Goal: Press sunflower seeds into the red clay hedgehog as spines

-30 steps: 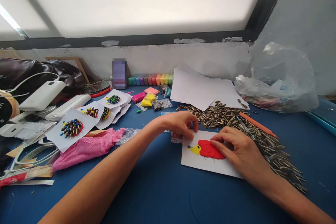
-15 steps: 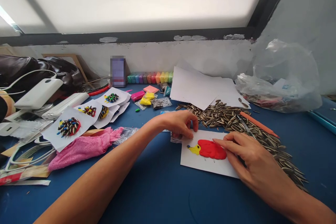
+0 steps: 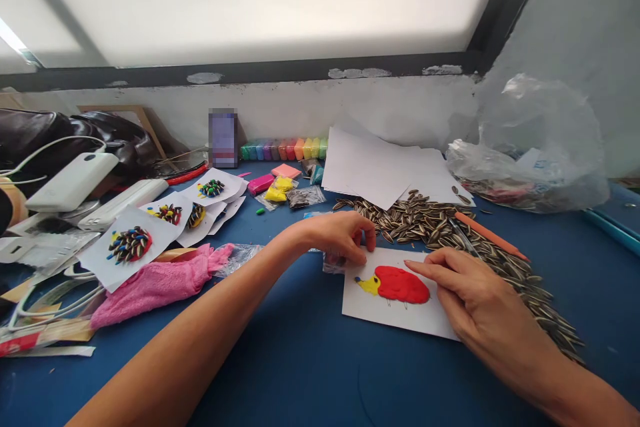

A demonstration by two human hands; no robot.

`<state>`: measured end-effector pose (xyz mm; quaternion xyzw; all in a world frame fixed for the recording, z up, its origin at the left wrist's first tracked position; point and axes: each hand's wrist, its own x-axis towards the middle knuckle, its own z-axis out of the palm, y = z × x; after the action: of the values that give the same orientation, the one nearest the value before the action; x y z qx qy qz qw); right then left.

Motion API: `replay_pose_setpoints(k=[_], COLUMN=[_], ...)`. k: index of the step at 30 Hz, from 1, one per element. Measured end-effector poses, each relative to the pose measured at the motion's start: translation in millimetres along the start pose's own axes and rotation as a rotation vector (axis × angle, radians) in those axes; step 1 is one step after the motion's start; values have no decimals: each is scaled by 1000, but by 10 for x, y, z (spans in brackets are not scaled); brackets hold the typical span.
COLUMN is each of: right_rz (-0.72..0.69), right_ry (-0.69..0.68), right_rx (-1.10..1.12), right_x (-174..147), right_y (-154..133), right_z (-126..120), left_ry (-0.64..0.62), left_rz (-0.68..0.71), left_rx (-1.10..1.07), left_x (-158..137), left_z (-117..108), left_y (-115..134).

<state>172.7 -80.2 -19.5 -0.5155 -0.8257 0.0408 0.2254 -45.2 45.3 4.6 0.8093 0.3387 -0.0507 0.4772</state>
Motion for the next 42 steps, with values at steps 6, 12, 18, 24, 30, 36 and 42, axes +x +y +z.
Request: replay_pose_setpoints(k=[6, 12, 18, 24, 30, 36, 42], right_rz=[-38, -76, -92, -68, -82, -101, -141], right_ry=[-60, -13, -30, -37, -136, -93, -77], right_rx=[-75, -131, -194, -231, -274, -279, -291], right_x=[-13, -18, -14, -59, -126, -144, -153], right_y=[15, 8, 31, 63, 4, 22, -4], right_z=[30, 47, -20, -113, -96, -88, -40], left_ry=[10, 6, -7, -7, -8, 10, 6], left_rz=[-6, -14, -35, -34, -30, -19, -1], left_rx=[10, 6, 8, 21, 10, 53, 36], left_x=[-10, -13, -7, -12, -19, -23, -15], left_z=[2, 7, 0, 0, 7, 2, 0], left_y=[12, 16, 20, 16, 9, 44, 6])
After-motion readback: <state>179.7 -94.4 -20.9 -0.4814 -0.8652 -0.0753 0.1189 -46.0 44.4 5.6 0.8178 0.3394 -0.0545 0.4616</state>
